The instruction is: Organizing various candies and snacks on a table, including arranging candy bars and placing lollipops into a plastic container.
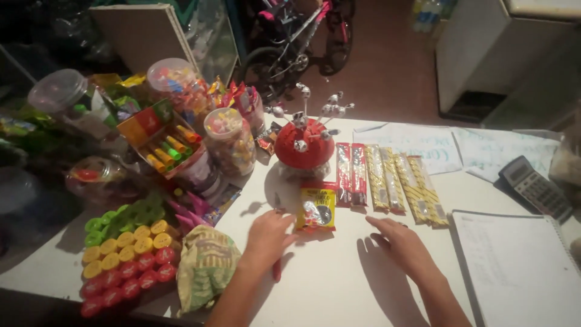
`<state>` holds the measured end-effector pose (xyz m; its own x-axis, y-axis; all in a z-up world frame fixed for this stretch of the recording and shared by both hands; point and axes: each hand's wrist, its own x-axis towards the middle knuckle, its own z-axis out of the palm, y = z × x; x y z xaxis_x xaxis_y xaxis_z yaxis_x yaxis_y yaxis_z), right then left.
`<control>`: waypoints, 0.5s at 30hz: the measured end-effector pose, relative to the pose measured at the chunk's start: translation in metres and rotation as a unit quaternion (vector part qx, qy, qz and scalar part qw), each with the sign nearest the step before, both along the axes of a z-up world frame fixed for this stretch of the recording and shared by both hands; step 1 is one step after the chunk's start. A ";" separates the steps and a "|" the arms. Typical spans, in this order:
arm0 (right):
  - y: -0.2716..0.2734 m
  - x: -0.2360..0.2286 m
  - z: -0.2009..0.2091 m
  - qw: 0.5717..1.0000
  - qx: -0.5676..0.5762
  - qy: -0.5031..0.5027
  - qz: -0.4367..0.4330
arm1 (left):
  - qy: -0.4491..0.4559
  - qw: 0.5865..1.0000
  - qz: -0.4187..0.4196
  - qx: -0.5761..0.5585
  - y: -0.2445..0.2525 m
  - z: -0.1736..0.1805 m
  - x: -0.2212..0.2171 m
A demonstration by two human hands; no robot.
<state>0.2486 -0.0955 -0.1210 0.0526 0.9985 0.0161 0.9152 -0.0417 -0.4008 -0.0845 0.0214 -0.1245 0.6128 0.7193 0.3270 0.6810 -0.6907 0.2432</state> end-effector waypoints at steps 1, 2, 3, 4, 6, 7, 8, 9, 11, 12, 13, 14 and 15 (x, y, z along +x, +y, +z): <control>-0.004 0.004 -0.004 1.000 0.000 0.003 0.000 | 0.003 1.000 0.000 0.000 -0.001 0.005 -0.006; -0.009 0.006 -0.008 1.000 0.017 -0.010 -0.006 | 0.013 0.999 0.043 0.013 -0.002 0.010 -0.013; -0.010 0.007 -0.012 0.999 0.033 -0.021 -0.005 | 0.025 0.995 0.091 0.026 -0.005 0.015 -0.023; -0.015 0.005 -0.009 0.999 0.034 -0.018 0.001 | 0.028 0.994 0.098 0.026 0.001 0.008 -0.032; -0.022 0.003 -0.003 0.999 0.028 -0.019 -0.006 | 0.151 0.963 0.215 0.052 0.012 -0.008 -0.049; -0.024 -0.001 0.004 0.999 0.029 -0.019 0.001 | 0.152 0.962 0.222 0.052 0.018 -0.014 -0.055; -0.025 -0.004 0.010 1.000 -0.007 -0.020 -0.014 | 0.173 0.947 0.264 0.055 0.023 -0.019 -0.062; -0.028 -0.006 0.016 0.998 -0.043 -0.021 -0.030 | 0.194 0.931 0.303 0.058 0.030 -0.025 -0.067; -0.029 -0.008 0.020 0.999 -0.041 -0.018 -0.027 | 0.191 0.924 0.326 0.054 0.048 -0.035 -0.074; -0.030 -0.008 0.022 0.999 -0.041 -0.015 -0.029 | 0.189 0.918 0.344 0.049 0.057 -0.039 -0.076; -0.030 -0.007 0.019 0.999 -0.040 -0.016 -0.030 | 0.188 0.919 0.344 0.050 0.064 -0.044 -0.078; -0.029 -0.005 0.016 0.999 -0.034 -0.021 -0.025 | 0.184 0.911 0.367 0.044 0.071 -0.048 -0.079; -0.029 -0.002 0.013 0.999 -0.030 -0.026 -0.022 | 0.180 0.903 0.390 0.038 0.079 -0.052 -0.079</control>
